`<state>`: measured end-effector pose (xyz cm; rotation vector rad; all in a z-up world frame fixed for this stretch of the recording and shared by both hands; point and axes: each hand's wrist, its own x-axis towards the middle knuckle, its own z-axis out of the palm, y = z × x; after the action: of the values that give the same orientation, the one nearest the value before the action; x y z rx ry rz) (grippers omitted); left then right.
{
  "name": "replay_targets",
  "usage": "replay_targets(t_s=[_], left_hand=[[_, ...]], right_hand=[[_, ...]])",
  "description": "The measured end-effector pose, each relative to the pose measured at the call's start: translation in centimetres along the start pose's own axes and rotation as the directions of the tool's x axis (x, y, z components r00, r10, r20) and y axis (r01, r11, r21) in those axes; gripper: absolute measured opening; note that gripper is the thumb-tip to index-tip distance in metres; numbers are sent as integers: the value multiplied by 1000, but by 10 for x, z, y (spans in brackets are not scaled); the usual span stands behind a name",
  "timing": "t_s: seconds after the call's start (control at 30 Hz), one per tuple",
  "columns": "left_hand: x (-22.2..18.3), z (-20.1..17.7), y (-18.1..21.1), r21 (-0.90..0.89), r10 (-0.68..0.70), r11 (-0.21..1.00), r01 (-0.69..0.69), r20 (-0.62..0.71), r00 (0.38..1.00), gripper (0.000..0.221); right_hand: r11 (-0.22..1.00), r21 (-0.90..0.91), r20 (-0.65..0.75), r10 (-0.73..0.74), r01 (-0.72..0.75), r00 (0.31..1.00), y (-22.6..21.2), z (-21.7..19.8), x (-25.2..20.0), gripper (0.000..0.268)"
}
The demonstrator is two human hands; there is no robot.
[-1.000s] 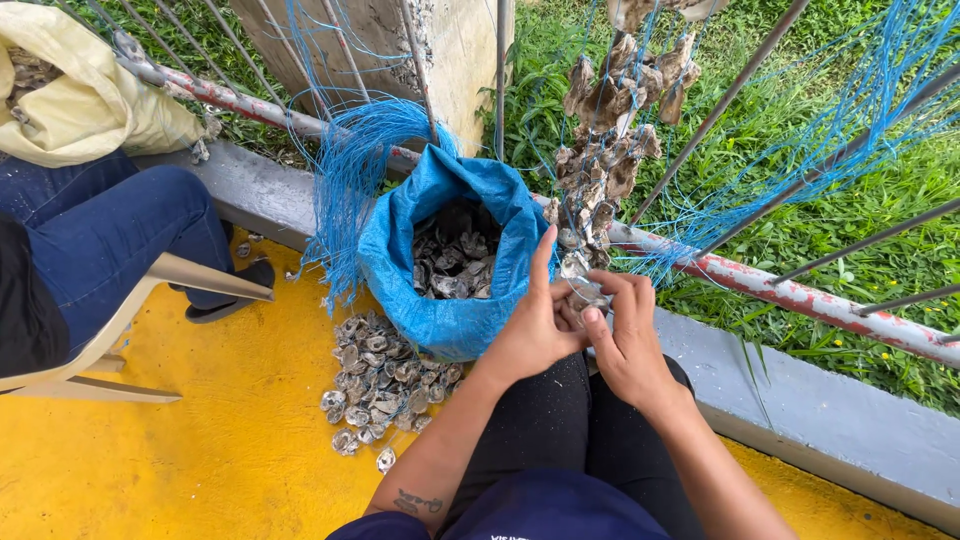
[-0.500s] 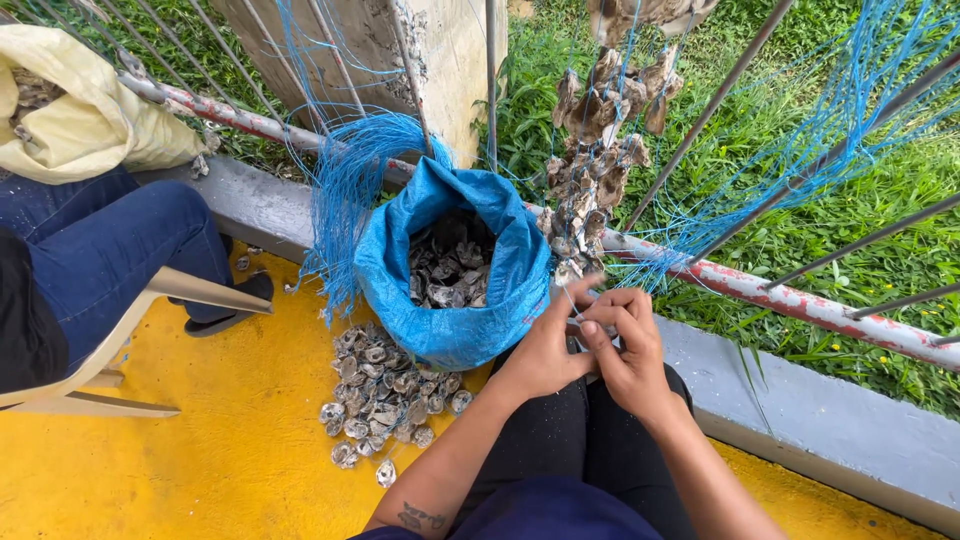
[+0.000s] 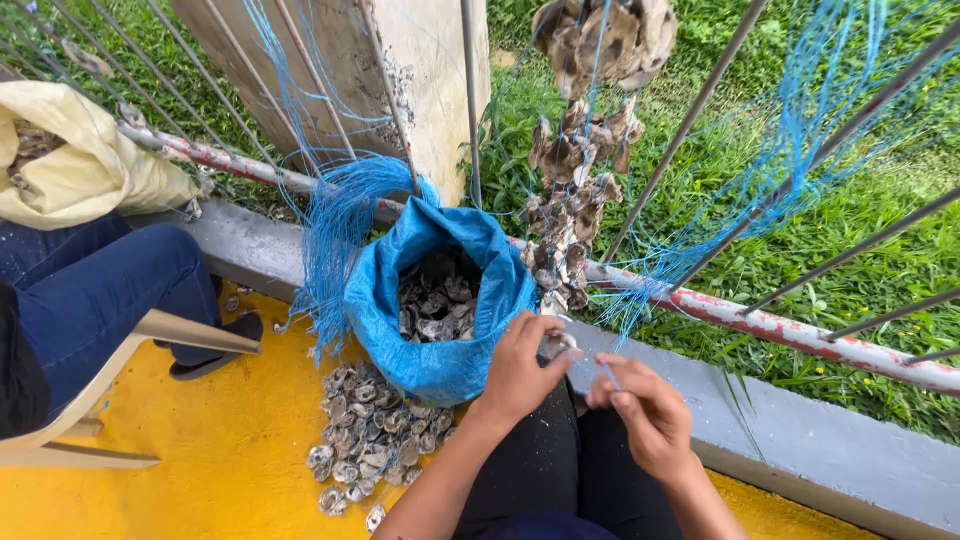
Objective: Stringing oyster shells onto a blue line for aquaculture.
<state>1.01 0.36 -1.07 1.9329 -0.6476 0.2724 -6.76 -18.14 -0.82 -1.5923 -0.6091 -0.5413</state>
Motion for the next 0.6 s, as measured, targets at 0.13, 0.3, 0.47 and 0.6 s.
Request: replay_targets(t_s=[0.13,0.3,0.47,0.6], left_hand=[[8,-7,-16,28,-86,996,88,-83,993,36],[22,-15,-29,81,-74,993,84,-113,991,37],[44,-27,-25,140,51,990,-34,-114,992,43],[66,-34,-16,195,180,968,-155,-117,977,45]], right_hand=[[943,293,-100,195,-158,976,5,-19,-45,14],[863,486,-205,269,-140,941,16,-37,-105,16],[704,710,-237,280,-31,930,44,-60,-166,19],[479,878,-101,190,-2,977,81,-82,-200,22]])
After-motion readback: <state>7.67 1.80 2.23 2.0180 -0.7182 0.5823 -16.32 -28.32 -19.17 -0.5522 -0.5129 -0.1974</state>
